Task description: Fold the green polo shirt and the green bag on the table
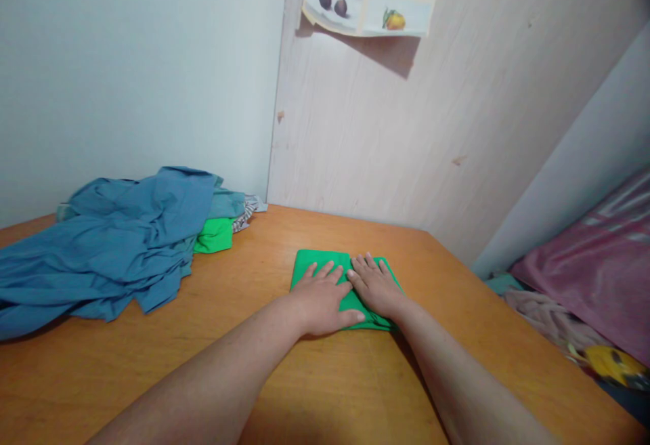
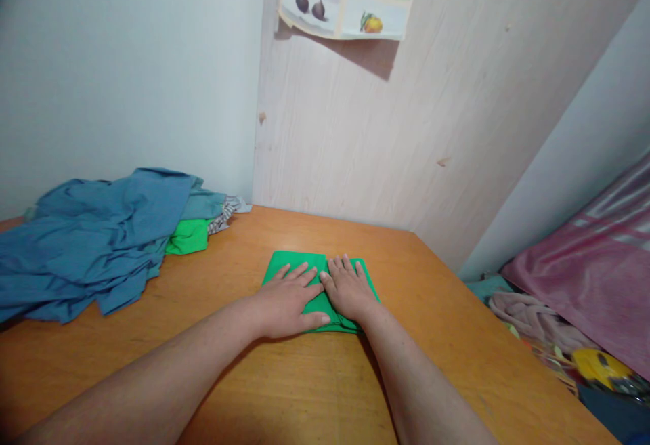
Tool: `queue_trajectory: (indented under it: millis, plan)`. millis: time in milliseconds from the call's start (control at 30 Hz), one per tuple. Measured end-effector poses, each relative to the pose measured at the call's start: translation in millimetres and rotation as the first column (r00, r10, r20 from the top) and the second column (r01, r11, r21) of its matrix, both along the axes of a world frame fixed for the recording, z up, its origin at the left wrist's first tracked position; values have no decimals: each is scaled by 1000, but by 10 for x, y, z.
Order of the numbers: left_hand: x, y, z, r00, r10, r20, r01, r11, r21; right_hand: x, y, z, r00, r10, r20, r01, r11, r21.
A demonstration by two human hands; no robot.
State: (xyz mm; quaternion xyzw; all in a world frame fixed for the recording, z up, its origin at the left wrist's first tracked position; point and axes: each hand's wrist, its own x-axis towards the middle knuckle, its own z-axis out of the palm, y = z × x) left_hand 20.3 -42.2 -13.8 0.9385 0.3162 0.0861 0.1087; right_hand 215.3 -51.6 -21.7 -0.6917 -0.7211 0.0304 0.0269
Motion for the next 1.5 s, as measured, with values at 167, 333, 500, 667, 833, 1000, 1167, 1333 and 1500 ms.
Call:
queue_trajectory:
  millis: [167,333,500,667,833,1000,1167,1333,1500]
  plan:
    - [-30,61,60,997,-31,65,27,998,59,-5,-15,-2,1000,7,-11,-6,999,36]
    - [-166,376,115,922,148,357,-184,980,70,9,-8,-30,999,27,-22,-25,996,86]
    - [-315,708,10,798,363,481,-385,921,-57,24,-1,-33,995,66,-75,-56,991,122]
    - [-313,884,-234,771,383,509,-365,921,-140,26,-8,-21,991,86,-104,-74,990,122]
    - [-320,955,-322,798,347,493,-303,938,-169,-62,-55,3,987,108,-118,-94,989,113]
    - [-349,973,-287,799,332,501,-311,942,-129,-142,-104,17,984,136,-117,-125,988,94]
    - [-355,963,-240,804,336,490,-315,940,-127,-118,-104,17,976,173,-129,-161,982,100]
    - [-354,953,-217,828,369,422,-371,925,-81,-99,-87,-5,972,188,-140,-174,979,107]
    - [-342,931,-215,809,481,338,-501,865,-34,-94,-74,-33,970,195,-147,-177,976,129]
